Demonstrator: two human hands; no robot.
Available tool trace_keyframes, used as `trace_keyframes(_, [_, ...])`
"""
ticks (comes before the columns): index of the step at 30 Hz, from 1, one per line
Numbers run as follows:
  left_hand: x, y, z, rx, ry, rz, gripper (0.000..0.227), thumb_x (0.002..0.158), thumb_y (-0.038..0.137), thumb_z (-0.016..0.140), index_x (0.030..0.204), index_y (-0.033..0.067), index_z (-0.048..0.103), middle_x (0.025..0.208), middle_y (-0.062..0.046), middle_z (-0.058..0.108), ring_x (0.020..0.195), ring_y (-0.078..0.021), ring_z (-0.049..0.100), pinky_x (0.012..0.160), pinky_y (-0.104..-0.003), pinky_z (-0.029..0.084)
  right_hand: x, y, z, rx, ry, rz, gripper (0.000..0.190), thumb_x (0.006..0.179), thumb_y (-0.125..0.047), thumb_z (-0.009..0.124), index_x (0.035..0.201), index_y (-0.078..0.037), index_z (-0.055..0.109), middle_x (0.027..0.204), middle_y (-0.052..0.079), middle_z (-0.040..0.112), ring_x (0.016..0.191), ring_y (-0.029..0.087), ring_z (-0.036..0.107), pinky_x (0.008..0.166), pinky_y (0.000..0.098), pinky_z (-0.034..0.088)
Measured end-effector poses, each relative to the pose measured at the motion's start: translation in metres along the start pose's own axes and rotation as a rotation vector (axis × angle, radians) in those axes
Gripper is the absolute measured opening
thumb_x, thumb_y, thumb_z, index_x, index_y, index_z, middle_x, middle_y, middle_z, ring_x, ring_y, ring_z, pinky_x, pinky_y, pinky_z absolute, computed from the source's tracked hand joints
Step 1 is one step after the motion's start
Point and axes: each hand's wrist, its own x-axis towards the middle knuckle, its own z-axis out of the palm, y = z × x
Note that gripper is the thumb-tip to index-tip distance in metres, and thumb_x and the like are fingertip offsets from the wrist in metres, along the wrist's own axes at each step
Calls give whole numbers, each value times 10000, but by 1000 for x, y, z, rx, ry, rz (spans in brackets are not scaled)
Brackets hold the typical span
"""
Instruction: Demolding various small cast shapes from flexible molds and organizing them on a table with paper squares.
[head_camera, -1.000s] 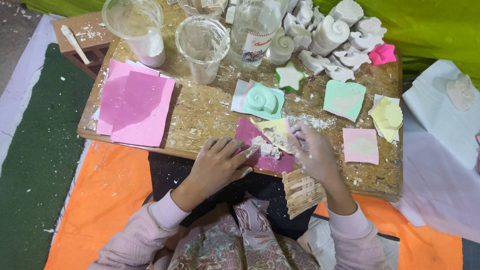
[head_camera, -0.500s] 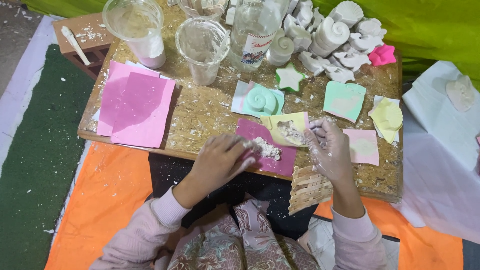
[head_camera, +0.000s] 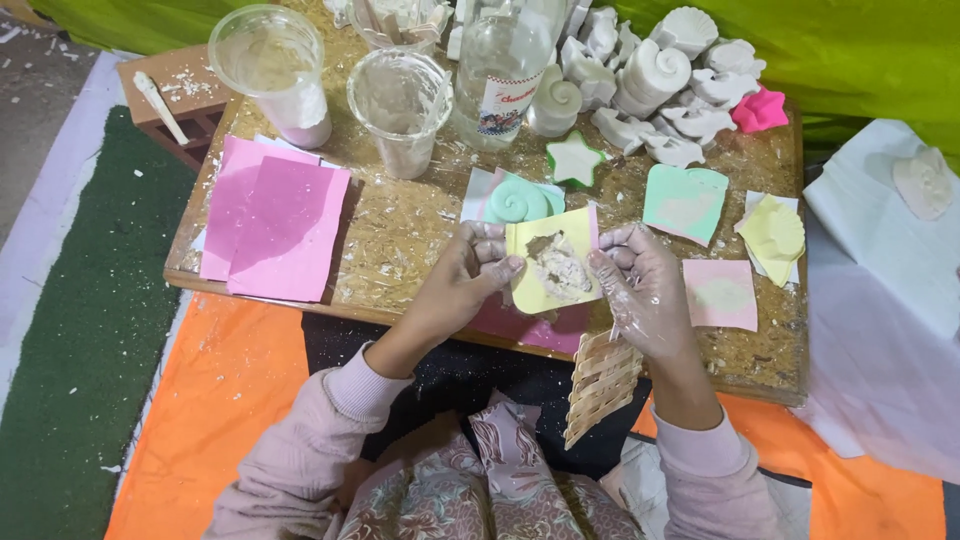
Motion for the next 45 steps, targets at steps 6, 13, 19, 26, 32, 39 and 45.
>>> trace_keyframes(6, [-3,11,2,-71,22,-26,403,983,112,648,1263,-18,388,1016,-114,675,863,-135,674,740,-284,613,-5,-7,8,25,8,48,99,1034,-83,607,1101,-35,553,770,58,659,687,60,541,655,195,460])
trace_keyframes(13, [2,5,3,-26,-23,18,284,987,118,649,1173,19,458,913,-88,680,733,-108,676,687,-270,592,-6,-24,9,-3,11,50,108,1024,-92,626,1091,-21,579,810,119,704,715,101,599,698,241,520])
trace_keyframes(19, [-3,24,4,155,4,84,404,975,78,651,1301,-50,450,1128,-202,668,1020,-212,678,914,-374,556,-5,-38,9,-156,132,-24,133,1035,-83,653,1081,30,601,773,181,702,675,131,600,679,291,539])
trace_keyframes(26, [-9,23,2,177,-73,66,450,1032,199,603,1396,-28,468,1189,-164,649,1145,-204,614,1032,-438,503,-4,-28,16,-77,118,-20,137,1039,-83,636,1081,41,595,733,127,686,689,108,597,670,267,545])
trace_keyframes(32, [-8,-10,-7,85,-143,-110,491,1104,293,391,1475,-26,434,1328,-228,633,1206,-295,634,1025,-499,516,-3,-28,18,-42,74,36,157,1037,-106,629,1107,28,589,753,115,708,725,101,610,719,264,548])
trace_keyframes(39, [-4,-17,-12,29,-90,-147,465,1109,281,385,1464,-9,462,1280,-200,671,1130,-267,672,996,-501,546,-3,-48,18,-88,36,41,219,1015,-117,653,1156,42,601,855,211,745,767,155,648,747,342,587])
trace_keyframes(45, [-2,4,-23,130,-51,-36,475,1094,267,382,1508,40,435,1278,-250,638,1168,-392,660,1011,-590,529,-15,-47,-4,-202,129,-49,248,1051,-107,626,1199,89,591,970,257,712,574,247,688,471,246,511])
